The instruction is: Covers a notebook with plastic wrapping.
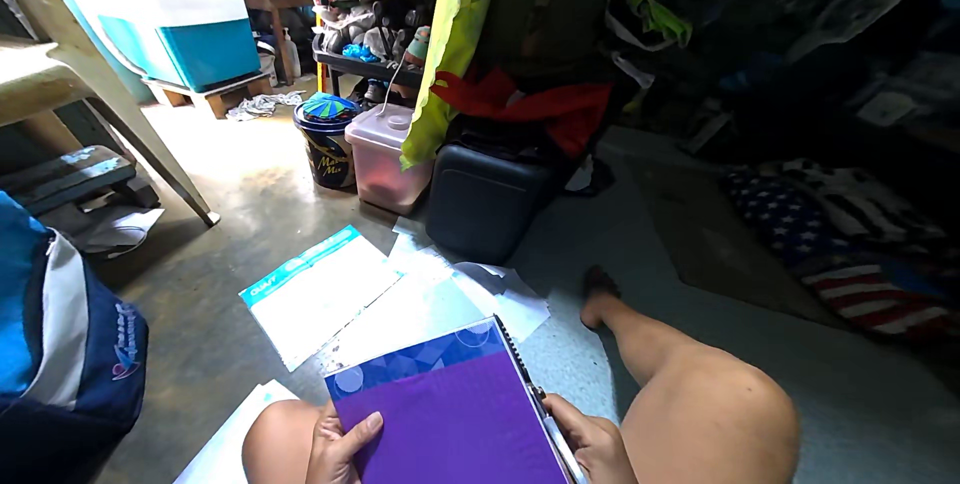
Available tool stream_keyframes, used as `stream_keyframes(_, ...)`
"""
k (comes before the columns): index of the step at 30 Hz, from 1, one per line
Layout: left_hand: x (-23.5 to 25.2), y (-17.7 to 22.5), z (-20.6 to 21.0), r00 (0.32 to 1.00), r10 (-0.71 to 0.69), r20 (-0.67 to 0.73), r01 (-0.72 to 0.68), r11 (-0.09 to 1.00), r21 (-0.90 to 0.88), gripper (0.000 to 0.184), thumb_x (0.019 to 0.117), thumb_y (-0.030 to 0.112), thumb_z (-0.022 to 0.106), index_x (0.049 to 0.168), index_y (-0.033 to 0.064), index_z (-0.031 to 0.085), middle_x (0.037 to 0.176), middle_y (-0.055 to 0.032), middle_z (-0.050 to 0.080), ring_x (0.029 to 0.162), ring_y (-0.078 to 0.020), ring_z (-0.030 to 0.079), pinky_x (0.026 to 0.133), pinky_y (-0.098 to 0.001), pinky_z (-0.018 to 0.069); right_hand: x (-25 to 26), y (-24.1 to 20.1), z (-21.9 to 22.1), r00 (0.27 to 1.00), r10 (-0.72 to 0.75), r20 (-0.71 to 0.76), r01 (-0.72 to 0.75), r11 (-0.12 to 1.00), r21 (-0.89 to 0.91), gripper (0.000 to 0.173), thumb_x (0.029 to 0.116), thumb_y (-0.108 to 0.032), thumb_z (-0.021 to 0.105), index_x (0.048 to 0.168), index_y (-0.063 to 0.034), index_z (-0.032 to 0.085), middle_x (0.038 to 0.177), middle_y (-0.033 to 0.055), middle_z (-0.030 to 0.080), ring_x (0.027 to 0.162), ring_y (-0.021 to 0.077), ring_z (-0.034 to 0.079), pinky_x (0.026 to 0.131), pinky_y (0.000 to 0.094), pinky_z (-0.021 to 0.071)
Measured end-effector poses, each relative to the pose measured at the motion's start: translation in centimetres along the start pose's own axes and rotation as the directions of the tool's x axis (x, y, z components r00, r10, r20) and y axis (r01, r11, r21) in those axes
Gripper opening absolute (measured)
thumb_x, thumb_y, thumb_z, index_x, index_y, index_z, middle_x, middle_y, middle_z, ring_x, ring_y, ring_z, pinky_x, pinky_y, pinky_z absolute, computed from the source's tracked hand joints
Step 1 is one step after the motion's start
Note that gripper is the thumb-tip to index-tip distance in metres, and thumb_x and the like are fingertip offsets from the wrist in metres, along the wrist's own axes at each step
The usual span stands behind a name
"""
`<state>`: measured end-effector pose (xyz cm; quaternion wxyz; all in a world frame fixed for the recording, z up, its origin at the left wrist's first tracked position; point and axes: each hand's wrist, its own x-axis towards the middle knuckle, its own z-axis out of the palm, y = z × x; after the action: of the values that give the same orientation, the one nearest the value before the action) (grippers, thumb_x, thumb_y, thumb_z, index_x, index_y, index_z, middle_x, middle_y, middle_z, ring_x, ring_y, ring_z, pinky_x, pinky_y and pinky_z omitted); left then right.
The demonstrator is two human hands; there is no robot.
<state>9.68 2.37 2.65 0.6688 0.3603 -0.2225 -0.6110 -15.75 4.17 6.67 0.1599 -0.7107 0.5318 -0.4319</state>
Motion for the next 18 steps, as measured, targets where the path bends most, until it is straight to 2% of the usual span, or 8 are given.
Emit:
stream_keyframes(4, 0.06, -0.11, -0.15, 1.000, 0.003, 0.009, -0.003, 1.000, 0.009, 0.036, 0.0854, -0.021, 0.049, 0.100, 0.0069, 0.065, 0.086, -0.0039, 0.078, 0.076, -0.0099, 0.075, 0.072, -0.0275, 0.0636, -0.03, 0.17, 0.05, 1.000, -0.012, -0.002, 0.012, 1.000, 0.012, 0.019, 0.0890, -0.009, 0.060, 0.090, 0.0081, 0.070, 0.063, 0.0100, 0.065, 0.054, 0.0035, 0.059, 0.055, 0.0175, 0.0492)
stream_keyframes(12, 0.04, -0.12, -0.18, 1.000, 0.005, 0.011, -0.005, 1.000, -0.005, 0.036, 0.0846, -0.022, 0.049, 0.099, 0.0067, 0.066, 0.086, -0.0046, 0.078, 0.076, -0.0102, 0.076, 0.072, -0.0273, 0.0636, -0.19, 0.23, 0.22, 1.000, 0.007, -0.011, -0.007, 0.999, 0.034, 0.016, 0.0848, -0.002, 0.061, 0.094, 0.0086, 0.069, 0.067, 0.0110, 0.068, 0.058, 0.0041, 0.062, 0.059, 0.0172, 0.0515)
stream_keyframes(15, -0.03, -0.02, -0.16, 1.000, 0.000, 0.008, 0.000, 1.000, -0.012, 0.036, 0.0846, -0.022, 0.049, 0.098, 0.0065, 0.066, 0.086, -0.0048, 0.078, 0.076, -0.0102, 0.076, 0.072, -0.0276, 0.0637, -0.02, 0.05, 0.08, 1.000, 0.012, 0.022, -0.013, 0.999, 0.048, 0.018, 0.0885, -0.006, 0.060, 0.096, 0.0082, 0.068, 0.072, 0.0116, 0.069, 0.063, 0.0053, 0.064, 0.063, 0.0181, 0.0535)
stream_keyframes(18, -0.05, 0.09, -0.14, 1.000, -0.002, 0.021, 0.002, 1.000, 0.004, 0.037, 0.0842, -0.021, 0.050, 0.099, 0.0075, 0.067, 0.086, -0.0040, 0.078, 0.076, -0.0095, 0.075, 0.072, -0.0272, 0.0634, 0.16, 0.27, 0.12, 1.000, -0.017, 0.012, 0.017, 0.999, 0.042, 0.020, 0.0893, -0.010, 0.060, 0.095, 0.0076, 0.068, 0.070, 0.0103, 0.067, 0.061, 0.0036, 0.062, 0.062, 0.0165, 0.0518)
